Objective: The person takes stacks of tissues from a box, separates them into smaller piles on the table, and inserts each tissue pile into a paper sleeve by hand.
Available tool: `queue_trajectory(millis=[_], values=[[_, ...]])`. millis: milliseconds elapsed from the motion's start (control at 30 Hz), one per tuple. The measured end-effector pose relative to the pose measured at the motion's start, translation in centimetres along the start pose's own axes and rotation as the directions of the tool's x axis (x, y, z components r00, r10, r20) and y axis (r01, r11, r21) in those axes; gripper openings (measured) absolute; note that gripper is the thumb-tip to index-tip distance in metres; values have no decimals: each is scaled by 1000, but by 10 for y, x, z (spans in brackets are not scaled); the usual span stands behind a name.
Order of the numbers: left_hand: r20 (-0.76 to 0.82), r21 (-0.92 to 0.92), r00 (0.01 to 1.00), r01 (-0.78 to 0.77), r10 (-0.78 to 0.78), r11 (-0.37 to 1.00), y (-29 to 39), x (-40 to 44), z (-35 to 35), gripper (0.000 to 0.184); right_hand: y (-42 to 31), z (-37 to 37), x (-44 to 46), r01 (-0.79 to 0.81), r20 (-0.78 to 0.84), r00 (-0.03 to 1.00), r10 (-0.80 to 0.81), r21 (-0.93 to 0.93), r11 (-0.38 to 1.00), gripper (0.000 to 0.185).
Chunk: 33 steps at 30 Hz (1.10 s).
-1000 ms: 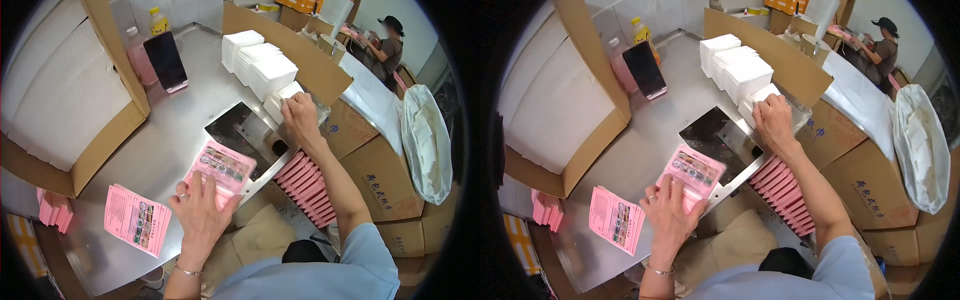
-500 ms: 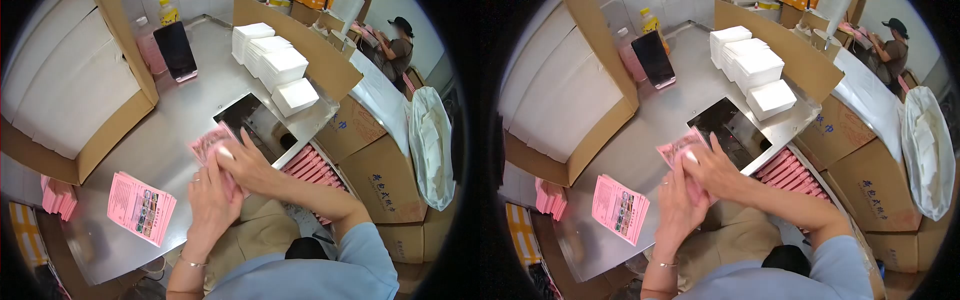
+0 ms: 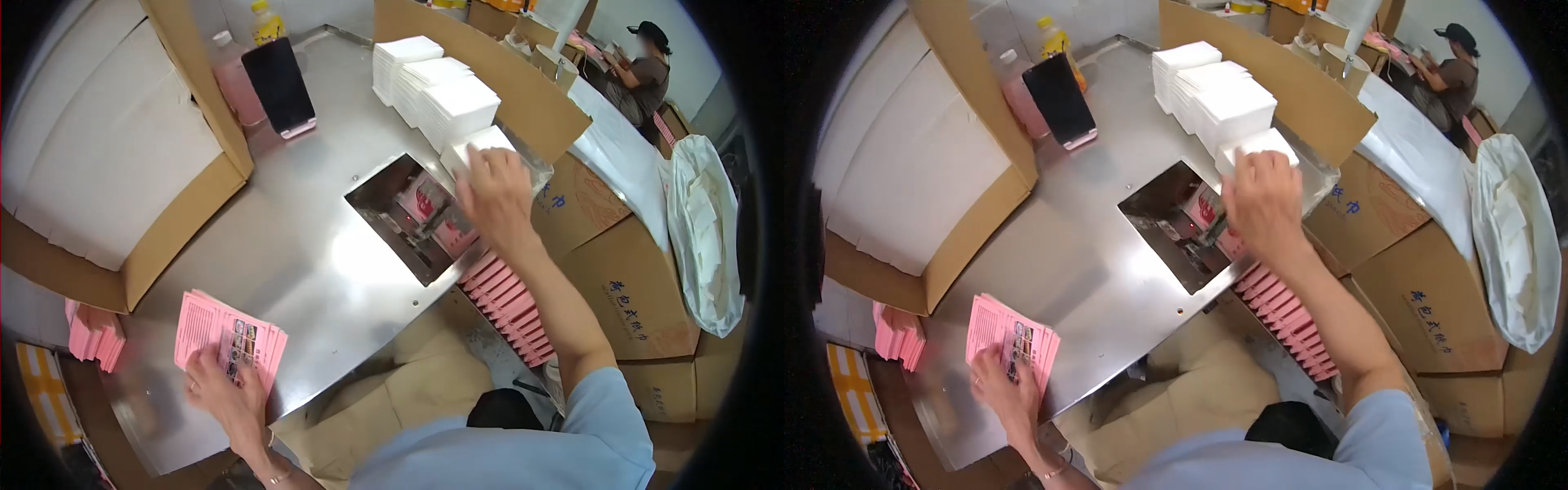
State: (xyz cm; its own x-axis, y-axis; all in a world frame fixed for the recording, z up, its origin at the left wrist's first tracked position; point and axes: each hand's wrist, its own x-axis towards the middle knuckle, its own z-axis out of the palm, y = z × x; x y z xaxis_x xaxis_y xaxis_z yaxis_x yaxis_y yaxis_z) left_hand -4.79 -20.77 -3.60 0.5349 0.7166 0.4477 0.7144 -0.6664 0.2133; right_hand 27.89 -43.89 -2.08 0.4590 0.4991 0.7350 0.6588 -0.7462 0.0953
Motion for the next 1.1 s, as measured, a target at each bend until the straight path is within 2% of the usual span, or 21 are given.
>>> queue_trajectory(millis=[33,67,133,167,200,267,333,400,533,633,733,767,800,833,867,900,933,967,1000,1033,1100], values=[[99,25,994,-50,47,998,-15,-3,6,36,19,24,-9,-57,163,984,66,-56,997,20],[92,19,994,-55,53,998,-16,1,3,36,26,34,-15,-61,154,986,70,-63,996,20],[273,3,947,-176,169,984,-13,6,-2,29,35,40,-8,-61,42,997,58,84,995,17],[132,-48,950,-280,284,959,-13,8,2,23,37,44,-12,-84,20,996,83,95,992,18],[156,-42,944,-287,290,957,-7,8,4,23,36,43,-17,-98,42,995,95,99,990,18],[110,-404,948,-232,298,885,26,12,10,20,39,42,-13,-134,47,991,127,202,970,16],[90,-534,869,-370,486,760,73,6,28,23,41,36,-9,-139,55,990,130,203,969,15],[142,-418,826,-450,546,789,98,-1,34,25,43,38,-11,-155,84,987,138,250,956,11],[155,-441,835,-421,529,793,108,-5,41,37,50,42,-17,-93,19,996,91,267,959,16],[107,-612,751,-467,652,638,123,-10,48,34,52,32,-12,-60,-38,997,72,249,967,39],[17,-655,774,-469,632,592,124,-2,47,43,-17,-3,-28,248,-43,966,-256,449,858,40],[97,-617,746,-475,659,628,110,1,50,59,-49,-22,-49,395,-15,892,-452,511,763,40],[91,-614,748,-478,657,629,108,2,46,59,-75,-46,-71,478,-62,821,-568,619,623,40],[147,-541,782,-449,606,711,105,3,40,63,-90,-56,-83,505,-145,796,-587,694,513,41],[200,-458,813,-415,546,786,101,4,35,68,-93,-42,-76,483,-190,845,-500,672,561,34],[227,-473,836,-354,499,807,111,4,42,78,-90,-26,-60,432,2,847,-532,581,689,30],[234,-466,829,-363,508,807,122,3,41,78,-86,-14,-43,382,204,832,-515,462,800,26],[192,-472,843,-369,502,801,134,1,41,84,-89,-8,-25,360,350,768,-537,457,813,22],[139,-486,861,-371,490,791,144,0,43,90,-96,-7,-23,327,132,851,-508,624,710,20],[152,-464,902,-295,403,835,144,-1,48,92,-106,-12,-26,375,184,808,-560,572,729,24],[183,-418,861,-370,475,830,125,-1,44,84,-103,-20,-33,430,244,754,-611,519,738,29]])
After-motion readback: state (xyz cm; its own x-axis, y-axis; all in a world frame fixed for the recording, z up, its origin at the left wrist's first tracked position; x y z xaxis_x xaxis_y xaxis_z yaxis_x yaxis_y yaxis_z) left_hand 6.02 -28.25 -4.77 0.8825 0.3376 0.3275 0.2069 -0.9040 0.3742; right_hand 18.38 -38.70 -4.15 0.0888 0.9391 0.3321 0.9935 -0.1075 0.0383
